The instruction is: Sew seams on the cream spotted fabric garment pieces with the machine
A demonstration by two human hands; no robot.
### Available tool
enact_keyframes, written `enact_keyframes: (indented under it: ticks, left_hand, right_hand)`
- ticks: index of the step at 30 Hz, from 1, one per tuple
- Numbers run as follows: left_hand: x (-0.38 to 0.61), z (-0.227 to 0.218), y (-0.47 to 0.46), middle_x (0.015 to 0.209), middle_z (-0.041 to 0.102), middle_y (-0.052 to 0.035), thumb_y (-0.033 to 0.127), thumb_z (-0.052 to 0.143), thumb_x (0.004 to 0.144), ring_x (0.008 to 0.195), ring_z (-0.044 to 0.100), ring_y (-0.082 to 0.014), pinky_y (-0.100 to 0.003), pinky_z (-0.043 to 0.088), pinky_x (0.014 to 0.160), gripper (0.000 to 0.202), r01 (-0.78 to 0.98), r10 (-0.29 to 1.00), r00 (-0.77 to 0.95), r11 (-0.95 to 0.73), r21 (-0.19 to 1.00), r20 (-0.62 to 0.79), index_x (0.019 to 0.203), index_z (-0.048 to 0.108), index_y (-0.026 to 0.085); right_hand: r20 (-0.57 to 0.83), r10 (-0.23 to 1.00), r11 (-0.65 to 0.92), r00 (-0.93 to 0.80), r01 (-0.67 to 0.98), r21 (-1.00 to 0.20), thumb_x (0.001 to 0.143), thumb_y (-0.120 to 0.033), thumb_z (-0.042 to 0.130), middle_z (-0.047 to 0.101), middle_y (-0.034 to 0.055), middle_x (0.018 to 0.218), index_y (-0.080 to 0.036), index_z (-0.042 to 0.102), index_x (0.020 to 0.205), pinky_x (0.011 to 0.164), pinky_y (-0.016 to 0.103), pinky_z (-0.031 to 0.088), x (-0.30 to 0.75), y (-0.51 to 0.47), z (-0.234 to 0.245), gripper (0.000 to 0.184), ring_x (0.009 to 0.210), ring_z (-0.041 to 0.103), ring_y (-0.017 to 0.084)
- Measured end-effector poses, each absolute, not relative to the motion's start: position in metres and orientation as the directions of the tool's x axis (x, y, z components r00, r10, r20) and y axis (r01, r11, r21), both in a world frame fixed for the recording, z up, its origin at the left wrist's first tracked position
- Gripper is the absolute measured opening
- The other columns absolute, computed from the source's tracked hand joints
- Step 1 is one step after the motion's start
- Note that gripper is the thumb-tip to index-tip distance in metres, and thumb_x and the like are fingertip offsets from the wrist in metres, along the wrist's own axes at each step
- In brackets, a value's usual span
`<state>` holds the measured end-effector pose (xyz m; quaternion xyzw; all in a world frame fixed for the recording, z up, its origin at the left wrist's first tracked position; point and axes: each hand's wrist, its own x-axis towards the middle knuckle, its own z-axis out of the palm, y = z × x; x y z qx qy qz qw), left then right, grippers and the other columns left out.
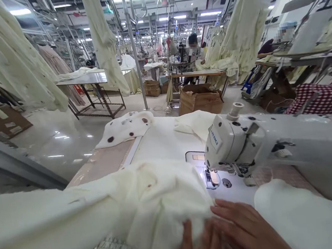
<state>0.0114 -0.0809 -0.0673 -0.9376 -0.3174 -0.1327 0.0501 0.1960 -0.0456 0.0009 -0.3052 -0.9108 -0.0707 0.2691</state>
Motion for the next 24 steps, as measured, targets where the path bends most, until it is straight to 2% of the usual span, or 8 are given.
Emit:
enact_keyframes:
  ticks: [2, 4, 8, 12, 14, 16, 19, 24]
  left_hand:
    - [0.015, -0.062, -0.093, 0.095, 0.067, -0.0056, 0.024, 0.047, 0.089, 0.09, 0.061, -0.0249, -0.039, 0.053, 0.071, 0.021, 0.588, 0.584, 0.776, -0.806, 0.063, 0.239, 0.102, 0.062, 0.029]
    - [0.015, -0.037, -0.076, 0.082, 0.066, -0.0055, 0.025, 0.051, 0.086, 0.077, 0.061, -0.023, -0.037, 0.052, 0.065, 0.015, 0.588, 0.603, 0.775, -0.798, 0.134, 0.191, 0.09, 0.065, 0.025]
    - [0.01, 0.02, -0.006, 0.104, 0.06, -0.0126, 0.023, 0.057, 0.083, 0.099, 0.054, -0.0298, -0.047, 0.043, 0.084, 0.025, 0.704, 0.755, 0.654, -0.631, 0.325, 0.048, 0.106, 0.061, 0.014]
    - [0.006, 0.039, 0.022, 0.091, 0.062, -0.0042, 0.023, 0.065, 0.079, 0.091, 0.057, -0.0208, -0.031, 0.044, 0.083, 0.014, 0.615, 0.671, 0.74, -0.651, 0.445, -0.041, 0.093, 0.067, 0.02]
    - [0.005, 0.04, 0.02, 0.096, 0.061, -0.0025, 0.025, 0.063, 0.08, 0.092, 0.056, -0.0177, -0.025, 0.043, 0.081, 0.011, 0.583, 0.649, 0.759, -0.639, 0.502, -0.055, 0.09, 0.067, 0.021]
    - [0.005, 0.041, 0.016, 0.092, 0.061, -0.001, 0.03, 0.058, 0.083, 0.084, 0.057, -0.015, -0.021, 0.043, 0.071, 0.015, 0.58, 0.652, 0.754, -0.598, 0.553, -0.086, 0.092, 0.065, 0.02]
    - [0.009, 0.041, 0.016, 0.067, 0.056, 0.0016, 0.031, 0.048, 0.085, 0.062, 0.052, -0.0131, -0.021, 0.035, 0.052, 0.02, 0.624, 0.684, 0.714, -0.523, 0.58, -0.151, 0.078, 0.062, 0.018]
    - [0.018, 0.033, 0.03, 0.054, 0.042, 0.0009, 0.033, 0.039, 0.086, 0.054, 0.04, -0.0135, -0.025, 0.026, 0.051, 0.035, 0.706, 0.745, 0.627, -0.422, 0.568, -0.227, 0.055, 0.045, 0.017]
  right_hand:
    - [0.498, 0.513, 0.815, -0.699, 0.578, -0.029, 0.088, -0.019, 0.045, 0.069, 0.0051, 0.102, -0.021, 0.061, 0.101, 0.077, 0.031, 0.054, 0.197, -0.059, -0.004, 0.021, 0.102, 0.061, 0.02]
    - [0.484, 0.53, 0.807, -0.696, 0.589, -0.038, 0.088, -0.02, 0.046, 0.069, 0.0058, 0.101, -0.021, 0.063, 0.097, 0.078, 0.032, 0.055, 0.198, -0.07, -0.009, 0.019, 0.101, 0.062, 0.021]
    - [0.511, 0.548, 0.796, -0.662, 0.6, -0.077, 0.087, -0.016, 0.047, 0.069, 0.0069, 0.099, -0.02, 0.064, 0.094, 0.08, 0.032, 0.054, 0.2, -0.086, -0.012, 0.019, 0.103, 0.061, 0.021]
    - [0.53, 0.546, 0.799, -0.648, 0.593, -0.099, 0.085, -0.016, 0.052, 0.069, 0.0069, 0.102, -0.02, 0.064, 0.094, 0.084, 0.033, 0.053, 0.206, -0.093, -0.017, 0.015, 0.108, 0.058, 0.021]
    - [0.523, 0.545, 0.801, -0.656, 0.591, -0.095, 0.085, -0.017, 0.054, 0.068, 0.0063, 0.105, -0.021, 0.064, 0.096, 0.085, 0.034, 0.052, 0.209, -0.095, -0.021, 0.016, 0.109, 0.057, 0.022]
    - [0.511, 0.542, 0.806, -0.667, 0.585, -0.091, 0.085, -0.017, 0.054, 0.067, 0.0048, 0.106, -0.023, 0.064, 0.098, 0.085, 0.035, 0.052, 0.211, -0.094, -0.025, 0.017, 0.109, 0.057, 0.022]
    - [0.505, 0.531, 0.815, -0.681, 0.574, -0.082, 0.086, -0.018, 0.054, 0.067, 0.0027, 0.107, -0.025, 0.064, 0.098, 0.085, 0.035, 0.051, 0.213, -0.091, -0.03, 0.017, 0.111, 0.056, 0.022]
    - [0.487, 0.499, 0.835, -0.717, 0.548, -0.049, 0.084, -0.021, 0.059, 0.064, -0.001, 0.114, -0.026, 0.064, 0.099, 0.083, 0.034, 0.051, 0.215, -0.087, -0.036, 0.016, 0.111, 0.056, 0.022]
